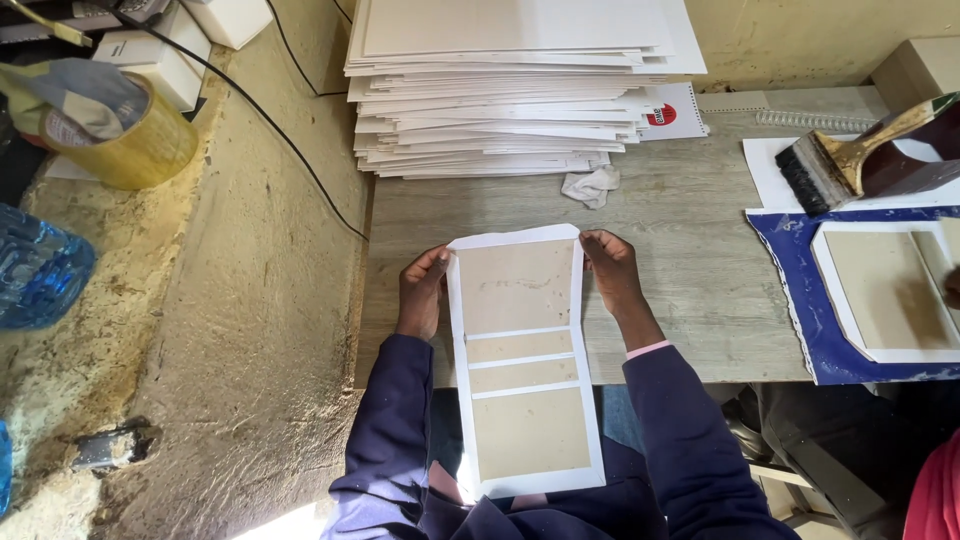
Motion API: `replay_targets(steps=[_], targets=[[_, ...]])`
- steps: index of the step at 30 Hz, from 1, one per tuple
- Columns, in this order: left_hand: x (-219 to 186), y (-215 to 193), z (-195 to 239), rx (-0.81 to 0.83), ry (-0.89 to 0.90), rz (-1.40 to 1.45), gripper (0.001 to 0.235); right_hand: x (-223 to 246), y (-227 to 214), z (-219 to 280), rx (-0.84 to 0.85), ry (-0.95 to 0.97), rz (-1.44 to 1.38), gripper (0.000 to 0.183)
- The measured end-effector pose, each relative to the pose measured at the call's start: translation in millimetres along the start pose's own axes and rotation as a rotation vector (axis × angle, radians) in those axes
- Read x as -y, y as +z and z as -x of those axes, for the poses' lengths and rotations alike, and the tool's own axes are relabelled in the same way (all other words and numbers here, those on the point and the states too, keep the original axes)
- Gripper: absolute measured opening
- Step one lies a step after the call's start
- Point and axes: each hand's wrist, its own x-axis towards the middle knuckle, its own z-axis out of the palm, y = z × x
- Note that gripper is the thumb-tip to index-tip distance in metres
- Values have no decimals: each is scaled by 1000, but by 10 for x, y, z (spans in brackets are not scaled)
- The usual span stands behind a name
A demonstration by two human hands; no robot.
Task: Manually assembling cardboard folders by applying glue with an applicator and folding the edges.
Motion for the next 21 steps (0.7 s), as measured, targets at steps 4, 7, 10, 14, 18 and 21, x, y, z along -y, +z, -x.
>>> replay_targets(steps=[4,7,10,14,18,21], targets=[[-51,53,109,-150,172,-238,20,-151,2,-65,5,10,15,18],[-237,132,196,-246,328,-457,21,-119,40,-119,-4,-1,18,19],[-174,-36,70,-126,61,-191,20,-47,25,-65,-1,18,-35,18],[367,-417,-327,-94,-141,-19,23,77,72,-12,21,36,-22,18],[-217,-74,41,-82,-103,-126,24,5,45,-29,29,49,-35,19],[-297,-100,54,42,-29,-127,22,105,14,1,124,21,-20,11]])
